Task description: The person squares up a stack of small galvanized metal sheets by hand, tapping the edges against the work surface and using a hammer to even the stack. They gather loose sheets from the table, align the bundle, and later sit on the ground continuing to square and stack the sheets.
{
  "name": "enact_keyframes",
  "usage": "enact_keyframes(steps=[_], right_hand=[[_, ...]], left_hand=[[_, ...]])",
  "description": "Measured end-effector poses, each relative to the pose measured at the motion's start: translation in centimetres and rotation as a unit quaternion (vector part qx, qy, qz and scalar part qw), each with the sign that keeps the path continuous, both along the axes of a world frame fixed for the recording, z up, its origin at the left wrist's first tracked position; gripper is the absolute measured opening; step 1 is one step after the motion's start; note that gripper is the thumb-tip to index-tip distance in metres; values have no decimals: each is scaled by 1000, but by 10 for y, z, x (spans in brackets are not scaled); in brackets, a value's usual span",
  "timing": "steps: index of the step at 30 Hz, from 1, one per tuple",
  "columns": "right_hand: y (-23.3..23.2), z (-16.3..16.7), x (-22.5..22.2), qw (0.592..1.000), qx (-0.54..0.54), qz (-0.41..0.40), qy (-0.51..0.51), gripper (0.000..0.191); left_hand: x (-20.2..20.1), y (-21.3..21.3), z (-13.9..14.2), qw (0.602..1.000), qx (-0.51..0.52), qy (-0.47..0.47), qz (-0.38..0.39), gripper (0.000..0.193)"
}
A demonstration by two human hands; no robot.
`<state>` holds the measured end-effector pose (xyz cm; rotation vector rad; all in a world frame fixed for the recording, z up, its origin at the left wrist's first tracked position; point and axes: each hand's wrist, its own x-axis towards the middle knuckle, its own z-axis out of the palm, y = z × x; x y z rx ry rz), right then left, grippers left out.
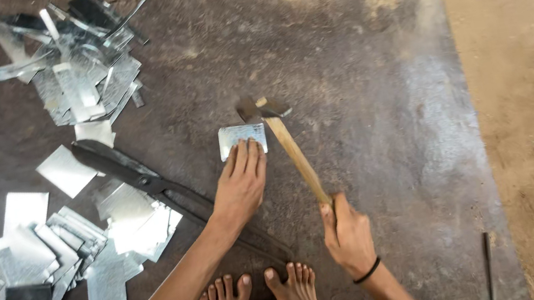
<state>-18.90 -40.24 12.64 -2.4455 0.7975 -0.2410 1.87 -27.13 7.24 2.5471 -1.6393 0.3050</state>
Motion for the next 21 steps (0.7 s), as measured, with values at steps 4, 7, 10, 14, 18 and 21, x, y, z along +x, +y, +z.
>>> enact_keyframes(steps=[4,7,10,14,18,21], right_hand=[[-13,10,41,989,-63,121,-54,23],[-24,9,65,976,-53,96,189,28],[-33,11,51,989,-30,33,141,30],[-20,11,-18,999,-27,-31,-2,27],[4,-7,-72,992,-24,-103,-76,26],[11,-34,-73,993,-26,-87,-71,27]], left_hand=[[-1,1,-4,998,61,-11,-14,68],[-3,-1,0,998,55,-33,-8,64],[-5,-6,6,999,29,-23,23,64],[14,-15,12,948,6,311,65,45],[75,-29,12,923,-155,293,195,36],[112,-43,5,868,-92,387,298,67]])
